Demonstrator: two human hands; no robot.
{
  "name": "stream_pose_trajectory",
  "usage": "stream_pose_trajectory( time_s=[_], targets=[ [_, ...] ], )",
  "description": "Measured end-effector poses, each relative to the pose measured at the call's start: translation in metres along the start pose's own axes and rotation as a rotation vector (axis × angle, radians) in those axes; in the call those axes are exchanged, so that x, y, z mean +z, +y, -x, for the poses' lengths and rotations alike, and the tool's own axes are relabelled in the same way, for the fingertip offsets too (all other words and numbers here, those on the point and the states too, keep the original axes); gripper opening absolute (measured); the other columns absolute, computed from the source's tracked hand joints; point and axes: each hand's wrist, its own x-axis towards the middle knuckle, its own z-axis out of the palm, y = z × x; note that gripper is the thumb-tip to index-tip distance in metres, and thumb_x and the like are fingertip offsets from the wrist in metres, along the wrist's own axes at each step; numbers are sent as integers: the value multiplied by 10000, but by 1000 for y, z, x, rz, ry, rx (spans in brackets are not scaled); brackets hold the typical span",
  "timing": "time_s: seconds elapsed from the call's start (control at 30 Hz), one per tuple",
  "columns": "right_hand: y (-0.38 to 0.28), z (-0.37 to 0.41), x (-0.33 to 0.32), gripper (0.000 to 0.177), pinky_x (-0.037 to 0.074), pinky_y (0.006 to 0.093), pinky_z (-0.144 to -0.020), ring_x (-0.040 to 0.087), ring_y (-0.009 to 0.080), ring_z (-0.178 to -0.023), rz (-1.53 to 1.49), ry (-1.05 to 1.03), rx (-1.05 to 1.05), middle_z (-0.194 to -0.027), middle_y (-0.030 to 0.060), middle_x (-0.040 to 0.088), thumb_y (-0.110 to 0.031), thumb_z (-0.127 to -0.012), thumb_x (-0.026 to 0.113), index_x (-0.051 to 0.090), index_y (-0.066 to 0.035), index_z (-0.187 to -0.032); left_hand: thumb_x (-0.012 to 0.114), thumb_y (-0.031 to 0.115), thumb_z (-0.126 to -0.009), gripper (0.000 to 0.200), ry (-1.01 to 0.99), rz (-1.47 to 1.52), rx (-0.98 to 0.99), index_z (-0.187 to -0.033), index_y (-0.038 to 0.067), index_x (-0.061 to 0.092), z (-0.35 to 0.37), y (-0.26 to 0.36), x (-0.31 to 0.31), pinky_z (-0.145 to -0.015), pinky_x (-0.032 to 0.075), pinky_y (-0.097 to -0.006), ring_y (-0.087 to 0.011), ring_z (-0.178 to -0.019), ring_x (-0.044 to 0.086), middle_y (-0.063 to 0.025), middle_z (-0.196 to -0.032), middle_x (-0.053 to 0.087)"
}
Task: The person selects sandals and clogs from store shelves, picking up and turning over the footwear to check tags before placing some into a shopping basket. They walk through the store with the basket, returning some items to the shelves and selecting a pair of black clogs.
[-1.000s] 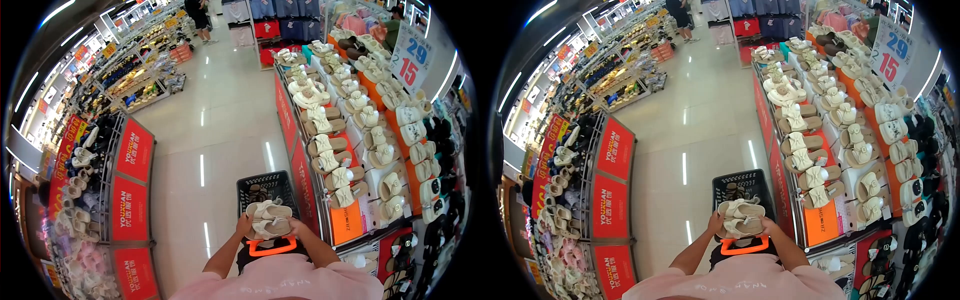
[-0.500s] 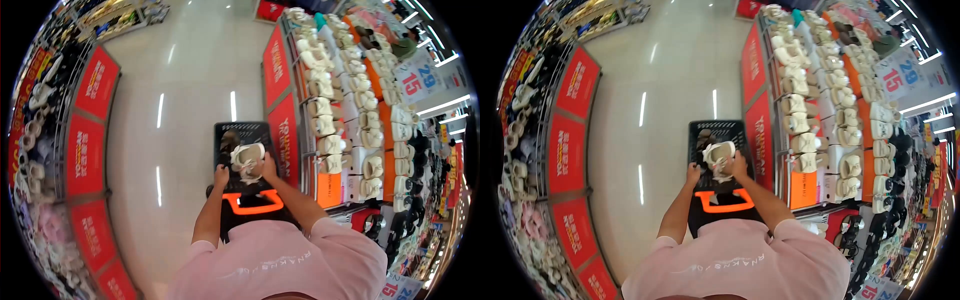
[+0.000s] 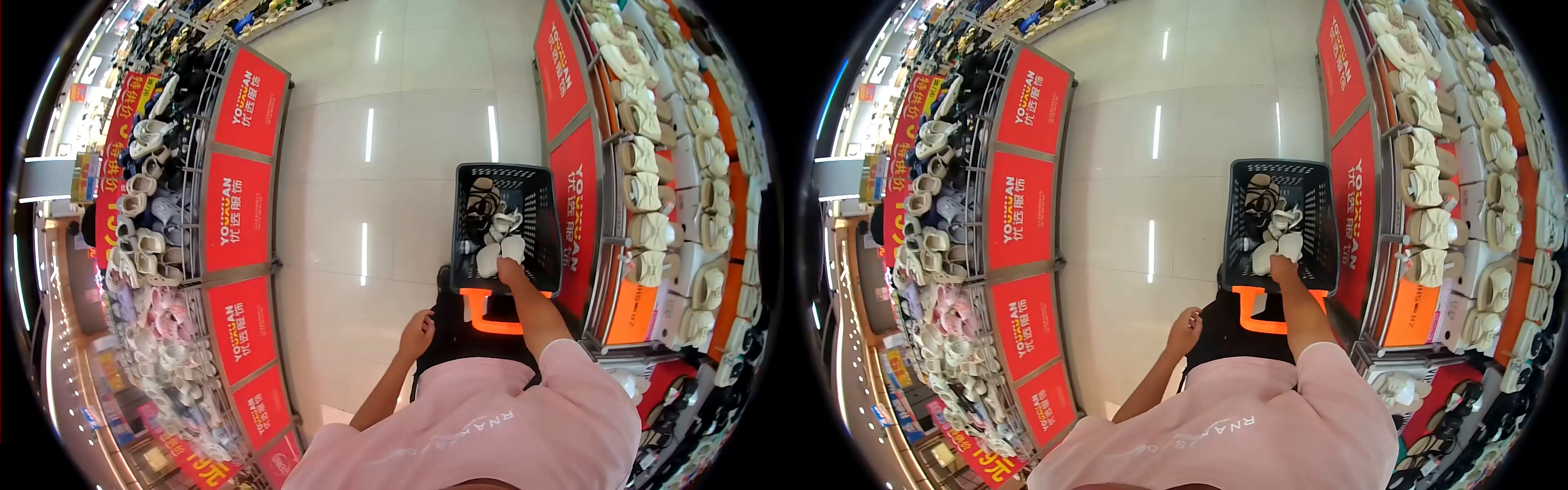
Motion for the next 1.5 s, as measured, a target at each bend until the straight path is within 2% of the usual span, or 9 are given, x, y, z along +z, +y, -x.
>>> stream_pose_trajectory(
  time_s=[0.1,0.23,0.37,0.5,0.67,1.03,1.27,1.37,1.5],
  targets=[
    [6,-14,12,119,499,441,-747,641,328,-852,-176,-149,-163,-915,171,674,-97,-849,584,629,-46,-946,619,84,-899,219,-44,4,32,-1108,21,595,-4,12,1,-696,516,-322,-202,-798,622,-121,-923,628],
    [-11,48,-30,184,486,450,-766,615,392,-909,-517,204,-206,-939,186,653,-183,-896,565,637,-49,-999,651,169,-883,263,-157,-59,423,-1093,17,606,-38,60,9,-798,501,-384,-291,-910,619,-146,-968,640],
    [-6,154,-87,292,439,535,-813,621,328,-993,-161,310,23,-1009,82,673,-372,-874,654,635,-199,-1109,709,366,-841,465,-643,-188,534,-1126,15,600,-70,98,29,-864,481,-420,-337,-986,607,-163,-1058,633],
    [46,221,-63,401,440,517,-892,579,343,-1082,-453,408,337,-1098,138,644,-431,-842,677,630,-154,-1128,704,567,-781,601,-934,-524,773,-1138,89,623,-93,112,55,-837,483,-423,-326,-1024,593,-128,-1065,605],
    [-24,241,-10,223,467,489,-882,561,376,-1064,-365,873,421,-1117,186,581,-291,-778,706,686,-94,-879,681,352,-813,397,-1071,-335,798,-1087,72,612,-83,111,83,-793,500,-459,-351,-927,644,-175,-990,664],
    [-38,223,-50,204,475,476,-855,583,381,-947,-340,894,597,-1066,168,586,-254,-683,704,689,-69,-769,717,437,-819,444,-910,-9,579,-1011,46,635,-79,93,107,-738,509,-436,-365,-866,669,-193,-920,686],
    [-4,192,-69,194,468,467,-880,574,344,-1058,-231,860,480,-994,154,643,-255,-678,681,713,-83,-761,722,446,-820,470,-777,93,532,-1055,49,630,-78,102,125,-733,509,-437,-378,-868,665,-204,-937,675],
    [12,179,-75,195,481,470,-903,565,384,-1034,-182,914,369,-1143,164,578,-232,-705,665,724,-81,-813,707,453,-829,483,-725,68,523,-1081,49,623,-88,98,148,-751,511,-442,-386,-898,660,-205,-969,673],
    [17,166,-105,125,451,461,-867,571,335,-965,-255,960,239,-948,95,610,-213,-680,663,701,-95,-693,692,462,-838,484,-673,118,460,-1090,54,624,-91,113,154,-753,507,-433,-375,-894,660,-200,-960,676]
  ],
)
